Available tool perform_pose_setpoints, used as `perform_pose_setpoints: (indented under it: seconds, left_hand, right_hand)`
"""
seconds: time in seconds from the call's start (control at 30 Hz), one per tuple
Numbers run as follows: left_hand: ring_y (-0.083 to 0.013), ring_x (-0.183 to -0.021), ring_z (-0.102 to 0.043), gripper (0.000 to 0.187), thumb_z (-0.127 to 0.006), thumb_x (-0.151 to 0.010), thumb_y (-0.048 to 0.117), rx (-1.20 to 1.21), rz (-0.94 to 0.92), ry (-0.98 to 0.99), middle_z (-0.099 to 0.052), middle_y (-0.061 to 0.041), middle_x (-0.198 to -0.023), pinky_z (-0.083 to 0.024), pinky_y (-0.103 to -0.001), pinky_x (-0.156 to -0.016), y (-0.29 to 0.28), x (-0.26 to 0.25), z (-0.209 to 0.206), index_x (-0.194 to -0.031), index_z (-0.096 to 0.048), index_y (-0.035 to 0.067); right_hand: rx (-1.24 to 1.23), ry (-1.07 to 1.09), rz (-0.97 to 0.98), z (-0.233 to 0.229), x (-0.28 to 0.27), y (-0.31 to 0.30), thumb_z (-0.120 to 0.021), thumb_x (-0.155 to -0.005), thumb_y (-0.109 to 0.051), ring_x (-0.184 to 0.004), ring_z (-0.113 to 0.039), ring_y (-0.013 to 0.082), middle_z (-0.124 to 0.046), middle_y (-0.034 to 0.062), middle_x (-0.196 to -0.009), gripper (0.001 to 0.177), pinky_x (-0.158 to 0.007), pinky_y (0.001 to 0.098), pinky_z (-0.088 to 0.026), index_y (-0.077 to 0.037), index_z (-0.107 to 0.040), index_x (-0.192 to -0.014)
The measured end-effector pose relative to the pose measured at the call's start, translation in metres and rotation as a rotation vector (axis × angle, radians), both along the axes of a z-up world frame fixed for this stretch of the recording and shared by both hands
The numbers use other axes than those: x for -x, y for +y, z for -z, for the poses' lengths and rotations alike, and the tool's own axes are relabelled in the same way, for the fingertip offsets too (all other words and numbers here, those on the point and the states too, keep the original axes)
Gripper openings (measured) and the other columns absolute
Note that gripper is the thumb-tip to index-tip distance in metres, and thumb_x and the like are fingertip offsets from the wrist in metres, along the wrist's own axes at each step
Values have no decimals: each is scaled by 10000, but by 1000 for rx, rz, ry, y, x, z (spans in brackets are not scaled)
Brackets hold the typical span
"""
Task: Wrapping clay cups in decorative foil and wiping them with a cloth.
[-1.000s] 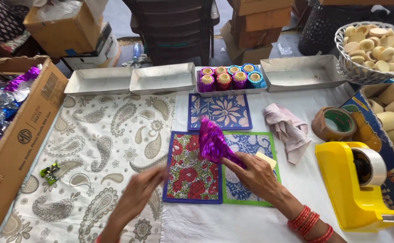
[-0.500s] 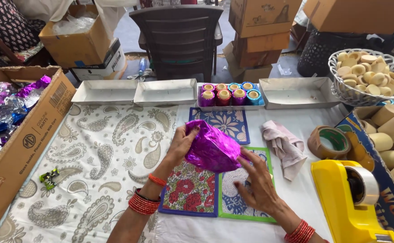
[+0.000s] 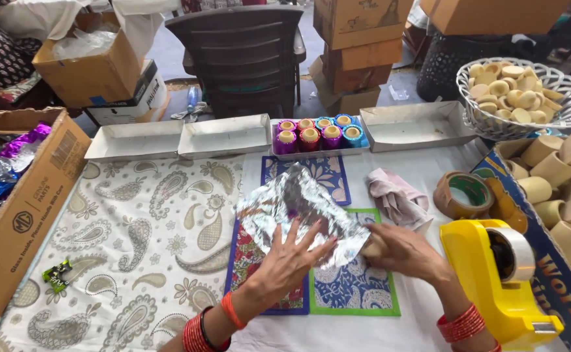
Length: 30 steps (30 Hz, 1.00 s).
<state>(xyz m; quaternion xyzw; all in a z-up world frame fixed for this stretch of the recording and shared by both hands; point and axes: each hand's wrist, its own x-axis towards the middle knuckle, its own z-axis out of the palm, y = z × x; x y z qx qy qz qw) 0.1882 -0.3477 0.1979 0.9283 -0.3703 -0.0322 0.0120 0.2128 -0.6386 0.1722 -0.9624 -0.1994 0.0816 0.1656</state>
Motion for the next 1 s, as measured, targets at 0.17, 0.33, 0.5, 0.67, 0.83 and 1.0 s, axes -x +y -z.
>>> perform_pose_setpoints:
  seconds: [0.17,0.33,0.5,0.67,0.83,1.0]
  left_hand:
    - [-501,-1457,-268,776,-586,-874,-38,26,78,127,-218,-153,-1656,-256,-754,-1106,10,6,49,-1554,-433,302]
    - [-397,-1547,-239,628,-641,-826,58,96,213,439,-329,-107,-1652,-163,-766,-1146,14,6,19,-1415,-606,276]
    - [-347,-1509,-243,558,-682,-901,512,142,225,646,-362,-158,-1585,-86,-723,-1162,13,-6,-1,-1310,-663,133]
    - [-235,-1055,-683,345,-562,-1012,353,535,28,555,-706,-122,-1228,-567,-431,-949,-1,-37,37,-1201,-699,99]
    - [-206,-775,-745,201,-658,-971,107,795,145,234,-758,-121,-1002,-629,-337,-752,-23,-53,52,-1146,-712,25]
    - [-222,-787,-747,178,-674,-946,99,889,74,142,-760,-137,-1012,-615,-347,-720,-35,-47,50,-1104,-706,22]
  right_hand:
    - [-154,-109,230,-19,-7,11,-783,-788,-366,-1077,-693,279,-706,107,-1195,703,-953,411,-547,-220,-514,-1421]
    - [-198,-23,456,-19,-13,11,-745,-827,-423,-1112,-710,288,-716,102,-1242,677,-999,416,-553,-263,-519,-1445]
    - [-460,-136,394,4,-27,-3,-706,-865,-417,-1265,-603,297,-622,151,-1370,700,-1070,432,-476,-159,-464,-1469]
    - [-1549,296,352,-12,-20,-7,-595,-957,-439,-1340,-538,365,-493,294,-1458,723,-1118,458,-446,-61,-344,-1520]
    - [-2117,710,204,-37,-9,1,-548,-1002,-494,-1354,-509,437,-385,413,-1491,780,-1128,465,-432,-9,-265,-1544]
    - [-2192,823,109,-35,-5,6,-519,-1029,-518,-1365,-479,453,-338,448,-1517,784,-1133,470,-420,-8,-243,-1557]
